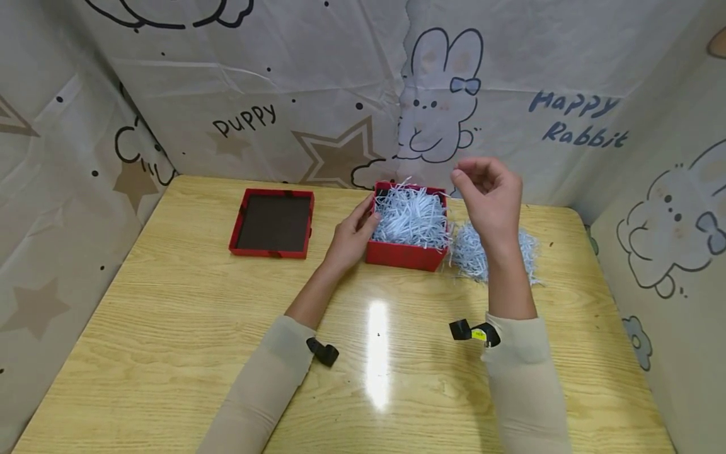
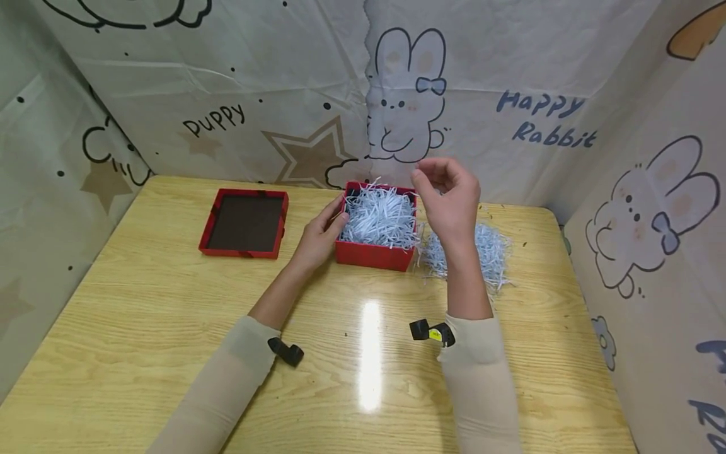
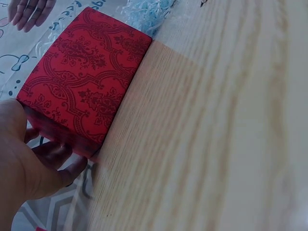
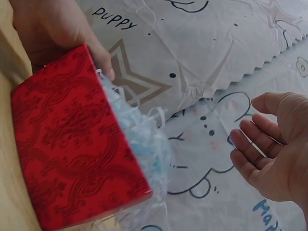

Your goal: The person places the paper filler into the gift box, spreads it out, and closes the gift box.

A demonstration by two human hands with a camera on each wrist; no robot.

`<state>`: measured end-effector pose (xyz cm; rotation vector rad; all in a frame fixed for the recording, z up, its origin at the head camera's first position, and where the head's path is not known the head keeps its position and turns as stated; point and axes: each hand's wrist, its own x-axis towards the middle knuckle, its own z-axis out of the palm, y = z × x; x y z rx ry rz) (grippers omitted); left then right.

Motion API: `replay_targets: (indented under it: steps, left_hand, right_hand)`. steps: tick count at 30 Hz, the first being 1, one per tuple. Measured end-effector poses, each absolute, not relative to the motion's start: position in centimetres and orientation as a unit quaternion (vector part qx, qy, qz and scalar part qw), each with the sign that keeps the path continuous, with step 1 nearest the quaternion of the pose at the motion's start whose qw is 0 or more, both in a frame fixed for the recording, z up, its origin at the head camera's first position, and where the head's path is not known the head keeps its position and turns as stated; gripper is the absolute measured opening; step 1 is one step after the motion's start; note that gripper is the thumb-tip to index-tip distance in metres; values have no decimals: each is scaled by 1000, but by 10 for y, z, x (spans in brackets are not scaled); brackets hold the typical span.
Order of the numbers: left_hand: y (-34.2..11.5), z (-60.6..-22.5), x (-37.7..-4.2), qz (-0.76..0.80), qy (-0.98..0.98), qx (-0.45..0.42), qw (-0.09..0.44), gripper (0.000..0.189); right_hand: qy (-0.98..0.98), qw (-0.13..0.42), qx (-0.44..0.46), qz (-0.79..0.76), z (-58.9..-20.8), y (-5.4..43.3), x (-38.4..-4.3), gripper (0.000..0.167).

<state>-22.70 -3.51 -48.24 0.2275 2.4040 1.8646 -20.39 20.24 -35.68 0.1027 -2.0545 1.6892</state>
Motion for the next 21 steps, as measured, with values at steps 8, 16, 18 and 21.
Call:
replay_targets:
  steps: [8,16,18,21]
  left_hand:
    - [-36,-483,-227,612,786,76,43,60]
    - [-36,-483,-227,613,785,72,52,61]
    - [-35,-484,-227,614,785,71,53,61]
    - [-36,-484,-227,609,789,68,52,62]
  right_hand:
    - [-752,222,17,621,-372,211,-200,17]
    - [-737,232,-18,634,-390,237,-193,18]
    - [-731,234,-28,641,-395,244,-190,17]
    - [-720,230,-42,653,-404,256,-185,18]
